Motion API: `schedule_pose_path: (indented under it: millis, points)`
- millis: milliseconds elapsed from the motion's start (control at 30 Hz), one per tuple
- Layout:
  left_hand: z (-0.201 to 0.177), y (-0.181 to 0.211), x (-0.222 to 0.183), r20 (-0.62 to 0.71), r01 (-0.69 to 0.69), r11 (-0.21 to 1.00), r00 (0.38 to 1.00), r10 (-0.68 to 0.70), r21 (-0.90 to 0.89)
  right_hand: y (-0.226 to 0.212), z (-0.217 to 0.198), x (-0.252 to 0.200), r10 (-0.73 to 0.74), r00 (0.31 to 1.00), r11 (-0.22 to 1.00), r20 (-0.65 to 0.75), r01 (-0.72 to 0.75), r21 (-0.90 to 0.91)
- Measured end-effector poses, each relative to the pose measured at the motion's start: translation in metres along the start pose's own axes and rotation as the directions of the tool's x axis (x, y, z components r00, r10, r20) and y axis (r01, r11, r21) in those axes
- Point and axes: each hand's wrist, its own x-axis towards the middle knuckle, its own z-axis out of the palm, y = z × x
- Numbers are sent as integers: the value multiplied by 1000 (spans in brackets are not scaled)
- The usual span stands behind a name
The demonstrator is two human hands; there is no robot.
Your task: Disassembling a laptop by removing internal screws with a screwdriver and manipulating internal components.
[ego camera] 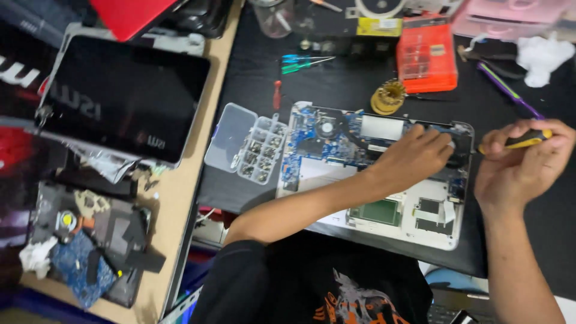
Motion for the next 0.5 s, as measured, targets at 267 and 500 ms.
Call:
schedule_pose_path:
  millis: [267, 500]
  points:
    - [6, 4, -5, -41, 48, 985, 998, -42, 166, 19, -23, 4, 118, 992, 993, -51, -116, 38]
    - [4, 10, 0, -179, 175, 969, 973, -143, 177, 13, -20, 8, 195, 979, 981, -52, -194, 18]
